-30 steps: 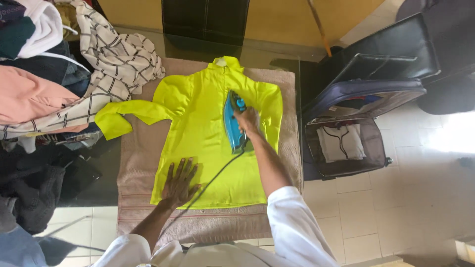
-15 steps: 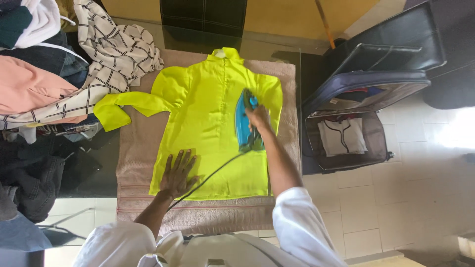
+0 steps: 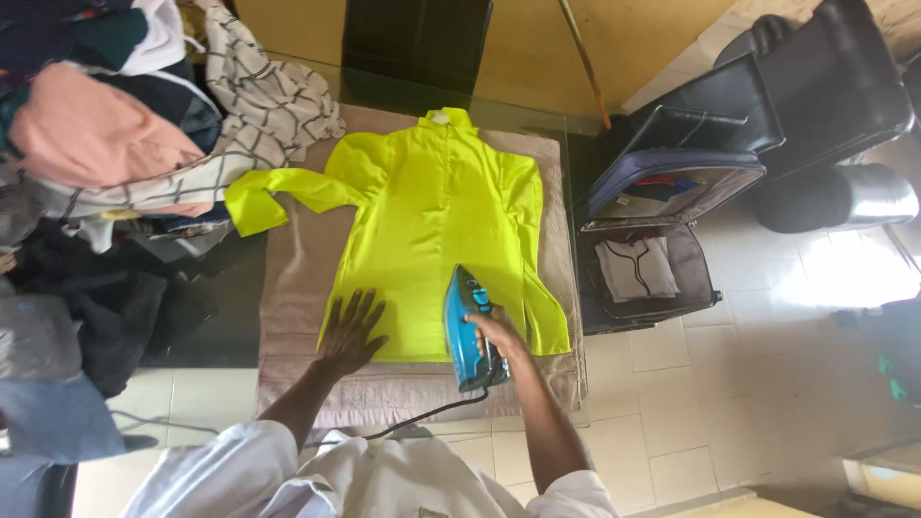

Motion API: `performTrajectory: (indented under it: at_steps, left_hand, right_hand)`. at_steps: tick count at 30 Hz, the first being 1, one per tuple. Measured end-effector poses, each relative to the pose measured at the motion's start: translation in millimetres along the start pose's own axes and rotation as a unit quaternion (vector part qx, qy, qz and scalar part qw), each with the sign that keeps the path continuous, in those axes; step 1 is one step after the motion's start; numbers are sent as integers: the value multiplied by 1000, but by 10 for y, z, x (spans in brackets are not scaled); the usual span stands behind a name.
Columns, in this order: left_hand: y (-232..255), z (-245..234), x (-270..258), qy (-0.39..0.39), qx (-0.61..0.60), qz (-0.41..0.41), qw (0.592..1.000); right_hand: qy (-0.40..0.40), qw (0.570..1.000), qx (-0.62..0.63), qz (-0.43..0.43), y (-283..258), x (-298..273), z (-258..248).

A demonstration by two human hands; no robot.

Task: Ironing and folding a neon green long-sleeved shirt on a table.

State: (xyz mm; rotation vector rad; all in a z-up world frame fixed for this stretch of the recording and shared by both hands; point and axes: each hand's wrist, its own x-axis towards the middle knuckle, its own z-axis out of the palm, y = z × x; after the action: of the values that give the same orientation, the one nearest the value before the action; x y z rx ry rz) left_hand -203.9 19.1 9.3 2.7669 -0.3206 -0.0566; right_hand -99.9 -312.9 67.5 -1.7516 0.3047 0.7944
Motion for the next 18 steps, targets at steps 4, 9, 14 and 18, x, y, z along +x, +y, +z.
performTrajectory:
  at_steps: [4, 9, 14, 18]
  left_hand:
    - [-75, -106, -520, 8, -22, -40, 999]
    - [-192, -116, -1108, -24, -61, -76, 995]
    - [-417, 24, -1568, 53, -83, -77, 992]
    - [-493, -145, -1884, 91, -191, -111, 971]
  right_hand:
    - [-20, 999, -28, 18, -125, -207, 595]
    - [-74, 996, -43, 16, -326, -184, 1275]
    - [-102, 993, -56, 5, -300, 75, 1823]
    - [-95, 995, -39, 12, -356, 39, 2334]
